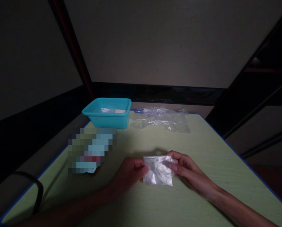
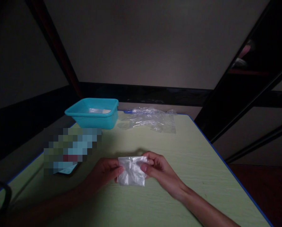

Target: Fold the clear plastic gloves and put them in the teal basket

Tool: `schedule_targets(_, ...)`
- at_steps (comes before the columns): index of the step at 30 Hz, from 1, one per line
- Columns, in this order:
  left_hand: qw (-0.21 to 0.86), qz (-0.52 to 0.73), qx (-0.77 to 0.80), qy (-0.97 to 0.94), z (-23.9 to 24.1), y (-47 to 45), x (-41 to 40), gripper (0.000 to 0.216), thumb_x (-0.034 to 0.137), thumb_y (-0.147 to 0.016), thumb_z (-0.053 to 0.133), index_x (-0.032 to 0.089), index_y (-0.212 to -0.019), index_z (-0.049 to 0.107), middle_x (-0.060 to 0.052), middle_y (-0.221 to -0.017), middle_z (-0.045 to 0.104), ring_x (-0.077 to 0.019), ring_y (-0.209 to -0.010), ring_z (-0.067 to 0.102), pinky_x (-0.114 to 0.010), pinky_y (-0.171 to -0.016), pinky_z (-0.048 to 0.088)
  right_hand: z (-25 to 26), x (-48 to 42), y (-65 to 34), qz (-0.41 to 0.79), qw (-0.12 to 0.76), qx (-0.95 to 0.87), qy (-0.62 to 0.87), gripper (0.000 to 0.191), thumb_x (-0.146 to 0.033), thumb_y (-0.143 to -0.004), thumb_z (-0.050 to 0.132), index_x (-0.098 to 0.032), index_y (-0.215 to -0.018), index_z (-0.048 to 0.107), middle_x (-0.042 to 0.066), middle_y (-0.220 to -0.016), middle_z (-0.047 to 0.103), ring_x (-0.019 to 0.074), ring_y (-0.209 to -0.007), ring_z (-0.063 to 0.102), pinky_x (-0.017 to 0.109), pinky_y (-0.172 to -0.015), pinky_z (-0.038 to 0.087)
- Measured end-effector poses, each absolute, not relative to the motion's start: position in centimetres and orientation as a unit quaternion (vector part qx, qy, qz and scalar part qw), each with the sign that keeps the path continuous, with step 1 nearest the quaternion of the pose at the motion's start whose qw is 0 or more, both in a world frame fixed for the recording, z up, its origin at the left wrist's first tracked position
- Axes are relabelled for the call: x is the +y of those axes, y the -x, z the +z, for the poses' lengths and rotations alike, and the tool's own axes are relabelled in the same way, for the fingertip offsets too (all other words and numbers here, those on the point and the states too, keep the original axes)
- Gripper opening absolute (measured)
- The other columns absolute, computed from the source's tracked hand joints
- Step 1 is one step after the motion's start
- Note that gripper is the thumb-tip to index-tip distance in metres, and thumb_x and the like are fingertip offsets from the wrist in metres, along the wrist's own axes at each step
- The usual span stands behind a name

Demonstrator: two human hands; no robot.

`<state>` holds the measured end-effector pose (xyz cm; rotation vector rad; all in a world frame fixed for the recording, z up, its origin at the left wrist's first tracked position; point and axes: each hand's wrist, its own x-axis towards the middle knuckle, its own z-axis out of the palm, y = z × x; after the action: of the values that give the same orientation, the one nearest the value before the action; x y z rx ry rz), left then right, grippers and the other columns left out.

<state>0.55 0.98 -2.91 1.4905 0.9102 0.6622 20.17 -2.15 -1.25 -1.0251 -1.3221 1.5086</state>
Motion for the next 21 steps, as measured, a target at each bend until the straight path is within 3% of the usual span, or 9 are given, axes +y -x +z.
schedule_targets(6,0.621,0.293,0.4,-0.607,-2.9,-0.5,1.3,0.025,0.036,-0.066,0.056,0.013,-0.056,0.057,0.001,-0.048,0.054,-0.0096,-0.046,0.046,-0.021,-0.048,0.034,-2.0,-2.4,-18.7,0.66,0.421,-0.436,0.445,0.03,-0.036,-0.062,0.075,-0.014,-0.078,0.063,-0.001,-0.062,0.06,0.0084,-0.054,0.052,0.021,-0.053,0.042)
schedule_targets(14,0.63,0.308,0.396,-0.593,-2.9,-0.5,1.3,0.025,0.035,-0.065,0.057,0.013,-0.055,0.056,0.001,-0.049,0.056,-0.0103,-0.048,0.05,-0.021,-0.05,0.036,-2.7,-2.0,-18.3,0.603,0.46,-0.446,0.476,0.031,-0.04,-0.058,0.076,-0.012,-0.065,0.065,-0.001,-0.055,0.06,0.008,-0.047,0.05,0.022,-0.046,0.043)
schedule_targets(18,0.653,0.347,0.371,-0.563,-3.1,-0.7,1.2,0.018,0.03,-0.064,0.061,0.013,-0.07,0.059,-0.003,-0.063,0.065,-0.0148,-0.06,0.059,-0.024,-0.057,0.041,-2.8,-1.8,-18.2,0.585,0.454,-0.461,0.489,0.033,-0.044,-0.057,0.075,-0.013,-0.06,0.062,-0.002,-0.052,0.056,0.0079,-0.045,0.047,0.022,-0.045,0.041)
schedule_targets(21,0.656,0.394,0.374,-0.524,-3.0,-0.8,1.1,0.029,0.023,-0.059,0.065,0.014,-0.086,0.057,-0.005,-0.073,0.069,-0.0167,-0.065,0.062,-0.024,-0.057,0.043,-2.8,-1.9,-18.0,0.571,0.454,-0.481,0.486,0.031,-0.042,-0.06,0.073,-0.015,-0.06,0.058,-0.003,-0.053,0.054,0.0075,-0.047,0.046,0.022,-0.047,0.038)
